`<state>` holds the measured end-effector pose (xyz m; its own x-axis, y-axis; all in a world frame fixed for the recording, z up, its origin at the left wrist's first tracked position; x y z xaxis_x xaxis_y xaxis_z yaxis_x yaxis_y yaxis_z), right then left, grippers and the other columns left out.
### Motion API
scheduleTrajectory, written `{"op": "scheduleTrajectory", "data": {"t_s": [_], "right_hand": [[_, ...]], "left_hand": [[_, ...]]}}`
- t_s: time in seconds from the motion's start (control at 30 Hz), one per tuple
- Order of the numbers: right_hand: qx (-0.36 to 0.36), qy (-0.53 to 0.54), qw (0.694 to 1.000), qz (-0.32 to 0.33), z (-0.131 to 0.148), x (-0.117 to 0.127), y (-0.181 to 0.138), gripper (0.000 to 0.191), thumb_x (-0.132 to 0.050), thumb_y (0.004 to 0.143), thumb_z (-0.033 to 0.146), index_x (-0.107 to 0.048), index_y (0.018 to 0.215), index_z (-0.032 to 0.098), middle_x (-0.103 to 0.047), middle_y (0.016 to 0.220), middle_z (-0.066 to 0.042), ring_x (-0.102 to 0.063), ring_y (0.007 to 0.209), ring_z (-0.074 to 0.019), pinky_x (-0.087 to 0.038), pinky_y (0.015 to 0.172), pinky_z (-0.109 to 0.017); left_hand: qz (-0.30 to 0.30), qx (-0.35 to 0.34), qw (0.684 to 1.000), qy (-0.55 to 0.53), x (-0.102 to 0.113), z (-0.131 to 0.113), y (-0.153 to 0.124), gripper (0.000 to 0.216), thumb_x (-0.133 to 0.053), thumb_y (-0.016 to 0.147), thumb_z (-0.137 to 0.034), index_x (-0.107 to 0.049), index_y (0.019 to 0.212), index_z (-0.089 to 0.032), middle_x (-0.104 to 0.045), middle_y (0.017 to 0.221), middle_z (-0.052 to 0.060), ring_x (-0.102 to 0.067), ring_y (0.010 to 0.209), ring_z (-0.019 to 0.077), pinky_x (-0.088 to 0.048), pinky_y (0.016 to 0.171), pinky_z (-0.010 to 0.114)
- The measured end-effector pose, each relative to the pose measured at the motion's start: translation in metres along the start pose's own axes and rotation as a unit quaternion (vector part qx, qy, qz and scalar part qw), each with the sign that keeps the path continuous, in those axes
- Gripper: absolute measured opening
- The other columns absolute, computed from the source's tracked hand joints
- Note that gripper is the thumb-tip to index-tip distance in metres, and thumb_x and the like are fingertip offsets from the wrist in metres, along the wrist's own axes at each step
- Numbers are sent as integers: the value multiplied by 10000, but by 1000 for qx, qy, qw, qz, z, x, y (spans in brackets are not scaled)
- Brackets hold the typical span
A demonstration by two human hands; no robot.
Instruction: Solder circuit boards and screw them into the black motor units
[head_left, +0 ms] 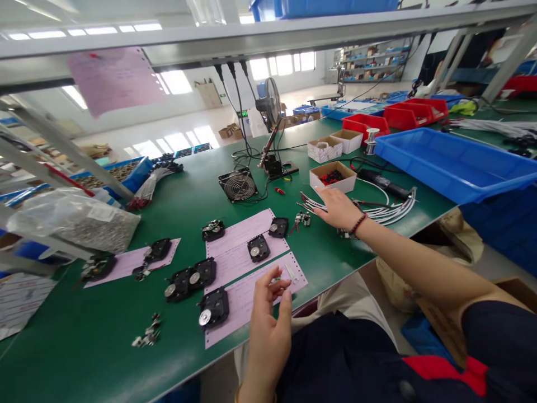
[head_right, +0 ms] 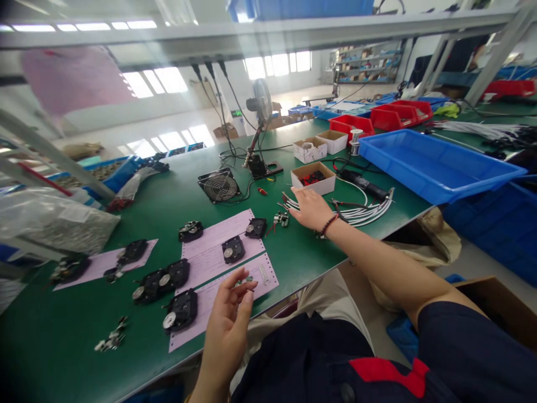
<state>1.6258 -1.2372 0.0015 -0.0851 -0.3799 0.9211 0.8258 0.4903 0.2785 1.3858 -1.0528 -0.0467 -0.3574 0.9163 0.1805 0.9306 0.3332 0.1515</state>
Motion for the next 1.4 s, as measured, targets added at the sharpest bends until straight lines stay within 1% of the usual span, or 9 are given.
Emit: {"op": "scheduleTrajectory", "data": {"t_s": [0.1,0.23,0.5,0.6,0.73,0.87,1.03,1.23,1.4], "right_hand": [[-6,-10,1000,15,-28,28,-41,465,-592,956,308,-557,1392,148,-645,1317,-157,-602,1219,-287,-457,1080,-414],[-38,-47,997,40,-54,30,-104,463,-716,856,317,-636,1279,143,-646,1198,-181,-597,1153,-344,-477,1045,-492],[-87,-18,996,-15,-27,8,-141,227,-696,839,334,-608,946,154,-616,1017,-156,-577,995,-335,-502,911,-475],[-99,21,994,-28,-18,6,-141,219,-674,815,276,-553,960,166,-630,965,-134,-606,946,-313,-512,859,-440],[-131,96,986,-36,-4,-1,-147,287,-617,865,286,-485,1094,175,-664,955,-88,-663,781,-222,-537,726,-351],[-121,305,944,-45,33,-4,-169,351,-649,881,356,-451,1138,220,-668,987,-60,-679,781,-194,-559,720,-328],[-20,345,938,-32,63,19,-188,602,-719,846,586,-470,1261,229,-645,1099,-96,-642,923,-237,-533,837,-388],[-20,527,837,148,71,37,-170,368,-513,1005,542,-538,1149,204,-576,789,5,-516,672,-138,-412,596,-259],[-36,580,797,165,90,44,-169,341,-511,1005,544,-557,1041,208,-602,787,-2,-539,682,-141,-403,597,-262]], "left_hand": [[-14,10,1000,10,8,-6,-3,379,-574,991,-430,-563,1323,-247,-633,1243,91,-638,1120,221,-465,1060,410],[3,-12,1000,25,8,-10,-2,330,-564,997,-428,-596,1267,-241,-633,1161,80,-631,1095,225,-466,1040,403],[91,-86,990,57,-19,-23,9,231,-540,995,-334,-653,1179,-251,-635,1107,61,-650,991,203,-508,944,367],[125,-38,991,42,-29,-20,10,254,-551,981,-380,-659,1145,-220,-669,1082,82,-675,978,217,-537,920,382],[190,115,973,-66,-54,-5,8,436,-660,904,-489,-607,1211,-184,-708,1158,132,-713,1049,254,-569,943,414],[209,143,958,-134,-77,-10,10,491,-683,891,-507,-594,1247,-182,-694,1241,145,-676,1142,273,-554,966,413],[172,58,978,-102,-70,-41,13,296,-603,941,-451,-676,1024,-176,-713,957,63,-641,897,221,-536,849,349],[321,59,944,-46,-65,-70,-12,228,-558,945,-341,-708,936,-169,-677,842,35,-577,784,190,-494,747,297],[332,61,940,-45,-57,-81,-22,267,-579,946,-401,-696,1002,-168,-671,902,51,-595,864,220,-503,788,311]]}}
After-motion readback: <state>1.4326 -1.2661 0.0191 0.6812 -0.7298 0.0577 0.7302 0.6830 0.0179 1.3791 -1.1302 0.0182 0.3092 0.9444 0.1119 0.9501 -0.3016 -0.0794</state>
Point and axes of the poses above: each hand's wrist, its own y-axis towards the middle knuckle, its own x-axis out of the back of the hand, z = x × y, the point moved 5 cm from there along y, towards the middle knuckle
